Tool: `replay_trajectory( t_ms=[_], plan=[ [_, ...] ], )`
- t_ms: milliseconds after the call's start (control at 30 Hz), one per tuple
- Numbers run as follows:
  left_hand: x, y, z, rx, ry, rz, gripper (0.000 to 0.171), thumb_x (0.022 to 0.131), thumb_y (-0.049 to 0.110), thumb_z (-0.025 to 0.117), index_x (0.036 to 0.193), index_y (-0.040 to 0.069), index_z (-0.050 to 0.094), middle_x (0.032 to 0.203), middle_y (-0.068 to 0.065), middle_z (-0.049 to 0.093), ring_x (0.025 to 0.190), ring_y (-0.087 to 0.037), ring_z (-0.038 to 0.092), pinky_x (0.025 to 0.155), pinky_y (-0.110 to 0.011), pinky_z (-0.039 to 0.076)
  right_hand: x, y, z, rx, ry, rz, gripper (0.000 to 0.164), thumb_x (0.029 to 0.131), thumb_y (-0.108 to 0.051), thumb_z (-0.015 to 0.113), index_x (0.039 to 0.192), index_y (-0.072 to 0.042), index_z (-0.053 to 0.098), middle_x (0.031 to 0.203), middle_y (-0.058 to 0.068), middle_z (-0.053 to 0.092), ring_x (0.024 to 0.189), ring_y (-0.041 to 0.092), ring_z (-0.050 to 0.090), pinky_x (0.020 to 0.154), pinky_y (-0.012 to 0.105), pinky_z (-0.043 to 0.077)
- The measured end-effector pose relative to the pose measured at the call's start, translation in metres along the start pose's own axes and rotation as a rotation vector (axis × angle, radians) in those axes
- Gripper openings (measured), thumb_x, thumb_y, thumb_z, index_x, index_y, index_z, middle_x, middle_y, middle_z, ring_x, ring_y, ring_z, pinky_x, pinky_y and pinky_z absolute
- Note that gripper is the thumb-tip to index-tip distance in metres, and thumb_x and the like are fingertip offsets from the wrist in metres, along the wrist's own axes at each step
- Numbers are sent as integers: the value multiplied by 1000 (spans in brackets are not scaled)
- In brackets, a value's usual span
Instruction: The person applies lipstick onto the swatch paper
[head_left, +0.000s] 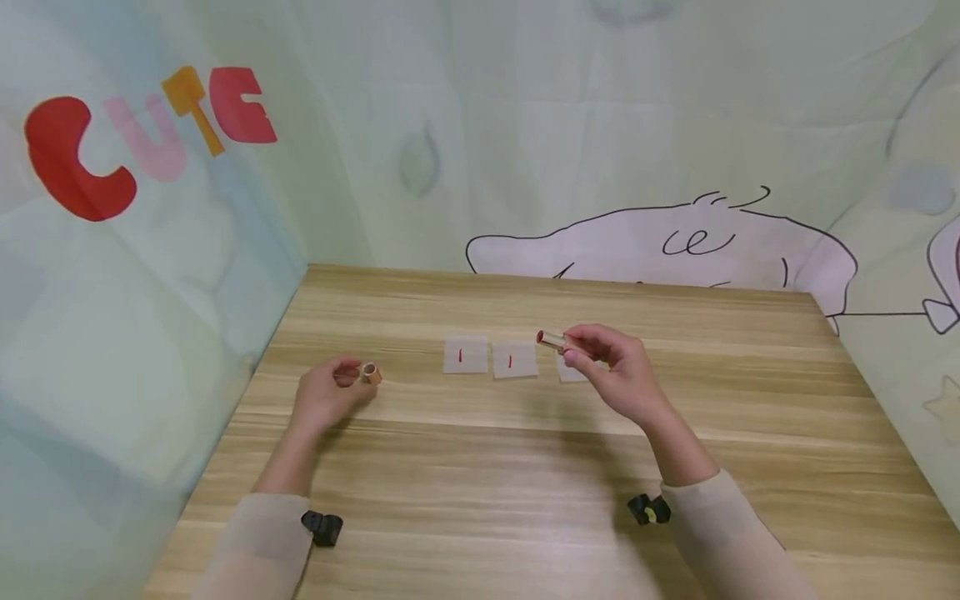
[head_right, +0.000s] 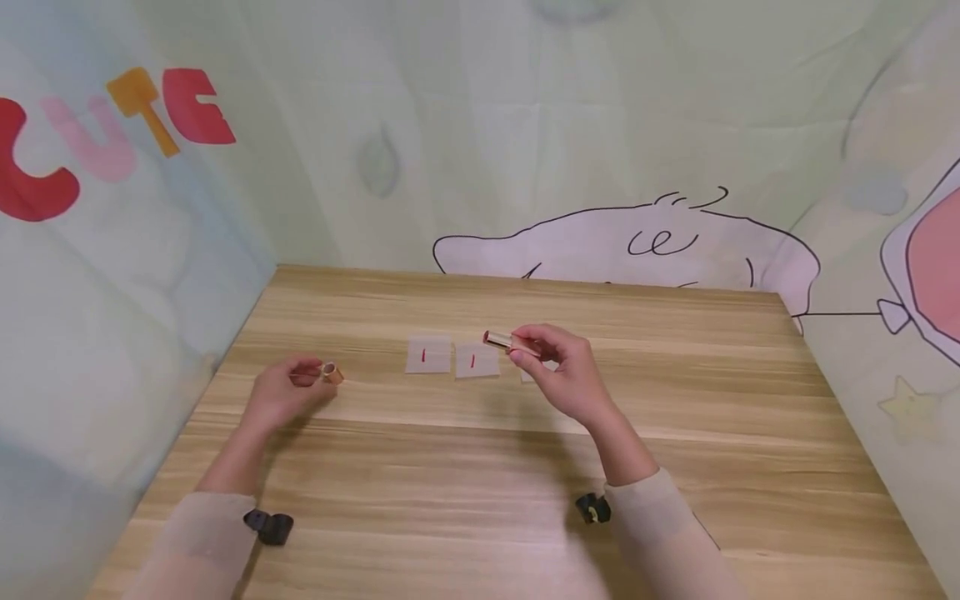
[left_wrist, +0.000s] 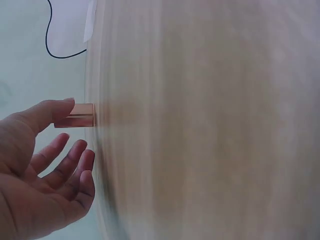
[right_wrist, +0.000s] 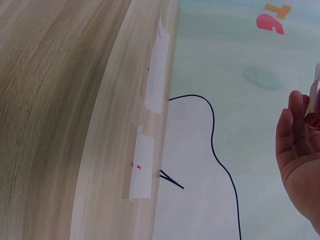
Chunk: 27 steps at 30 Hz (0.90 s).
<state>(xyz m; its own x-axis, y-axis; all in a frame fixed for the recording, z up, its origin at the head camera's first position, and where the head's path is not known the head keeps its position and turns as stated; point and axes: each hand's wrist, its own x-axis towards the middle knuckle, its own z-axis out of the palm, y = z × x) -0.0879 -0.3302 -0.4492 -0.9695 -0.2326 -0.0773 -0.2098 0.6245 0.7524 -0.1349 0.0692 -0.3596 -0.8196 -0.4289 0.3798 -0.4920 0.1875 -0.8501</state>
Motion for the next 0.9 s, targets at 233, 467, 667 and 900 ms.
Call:
replay_trajectory(
  t_ms=[233, 467, 667, 900],
  plan=[
    [7, -1, 7, 50, 41, 52, 34, 82, 28, 71, 105, 4, 66, 99, -15, 68, 91, -27, 65, 79, -38, 52, 0, 0, -1, -19, 9, 13, 22, 83, 3, 66, 105, 8, 63, 87, 14, 64, 75, 12, 59, 68, 23, 52],
    [7, 4, 9, 45, 62, 42, 35, 82, 30, 71, 105, 4, 67, 99, -14, 68, 92, -28, 63, 82, -41, 50, -1, 7, -2, -1, 11, 12, 21, 84, 3, 65, 105, 6, 63, 87, 15, 64, 73, 13, 59, 66, 22, 51],
    [3, 29, 5, -12, 93, 81, 35, 80, 41, 71, 101, 12, 67, 98, -6, 69, 94, -24, 63, 78, -37, 49, 1, 26, -5, 21, 30, -13, 21, 84, 3, 66, 105, 1, 64, 86, 11, 66, 74, 13, 60, 67, 21, 52],
    [2, 66, 2, -83, 138, 226, 34, 78, 42, 73, 97, 14, 69, 90, -1, 69, 80, -14, 64, 64, -22, 52, 1, 25, -9, 34, 54, -21, 22, 84, -1, 66, 106, 4, 64, 88, 16, 67, 80, 12, 63, 72, 22, 53]
  ],
)
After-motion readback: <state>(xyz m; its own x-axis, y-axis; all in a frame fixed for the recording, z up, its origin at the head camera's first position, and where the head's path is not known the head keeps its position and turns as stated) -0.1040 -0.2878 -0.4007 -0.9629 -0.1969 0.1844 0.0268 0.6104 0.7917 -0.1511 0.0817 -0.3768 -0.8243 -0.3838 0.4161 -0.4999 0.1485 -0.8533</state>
